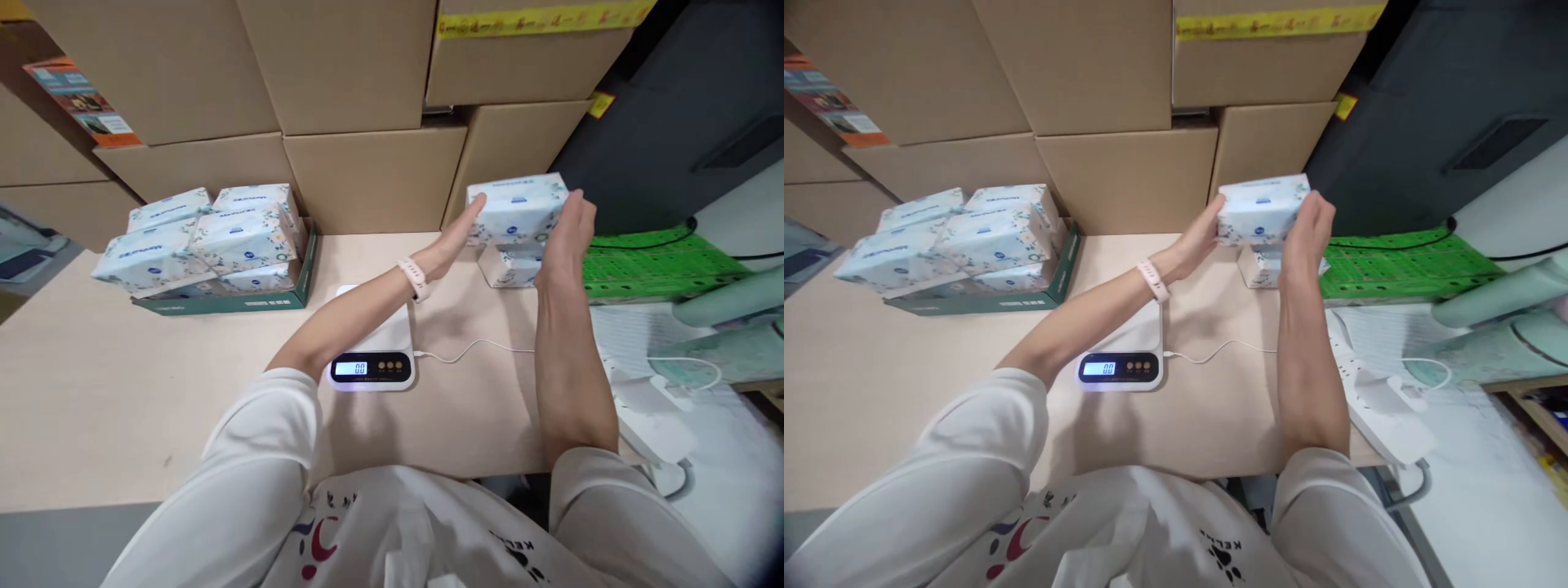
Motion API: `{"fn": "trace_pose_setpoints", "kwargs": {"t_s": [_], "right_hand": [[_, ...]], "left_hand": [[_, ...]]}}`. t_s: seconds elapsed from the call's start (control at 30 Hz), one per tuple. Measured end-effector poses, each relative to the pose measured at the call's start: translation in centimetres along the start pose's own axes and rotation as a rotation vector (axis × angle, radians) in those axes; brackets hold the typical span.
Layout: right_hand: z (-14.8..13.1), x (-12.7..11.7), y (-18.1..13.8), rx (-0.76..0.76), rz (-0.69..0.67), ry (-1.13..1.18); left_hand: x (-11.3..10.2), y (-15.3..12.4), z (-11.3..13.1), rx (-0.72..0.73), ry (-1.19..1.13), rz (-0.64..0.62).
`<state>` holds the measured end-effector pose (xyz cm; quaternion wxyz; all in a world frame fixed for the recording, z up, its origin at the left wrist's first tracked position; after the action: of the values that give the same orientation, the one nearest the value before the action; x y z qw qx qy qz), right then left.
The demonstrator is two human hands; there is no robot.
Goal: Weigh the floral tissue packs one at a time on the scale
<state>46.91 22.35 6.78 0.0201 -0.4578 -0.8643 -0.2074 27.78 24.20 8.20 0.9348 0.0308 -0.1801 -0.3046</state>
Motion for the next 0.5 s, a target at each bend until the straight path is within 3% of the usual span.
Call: {"fn": "trace_pose_setpoints", "kwargs": {"t_s": [0.1,0.23,0.37,0.5], "right_hand": [[-3.3,2.9,-5.4,-0.084,-0.207,0.018],[-8.1,5.1,-15.7,-0.18,-0.583,0.057],[-9.3,4.2,-24.0,-0.038,-0.863,0.022],[-8.2,1.7,-27.7,0.045,-0.954,0.016]], "left_hand": [[-3.2,-6.7,4.8,0.055,0.093,0.051],[-6.5,-18.0,9.3,0.026,0.278,0.173],[-8.0,-26.5,9.3,-0.061,0.37,0.25],[-9.2,-30.2,7.3,-0.098,0.414,0.282]]}}
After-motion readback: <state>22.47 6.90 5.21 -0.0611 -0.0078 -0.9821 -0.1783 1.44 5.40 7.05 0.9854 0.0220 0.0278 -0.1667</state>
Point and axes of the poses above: each hand's wrist, its own y-axis towards the middle knuckle, its own x-axis out of the palm, z = x × y, the point moved 6 cm from there along y, towards the middle knuckle, and after that the axes turned 3 degrees about z, right-handed, at the moved point
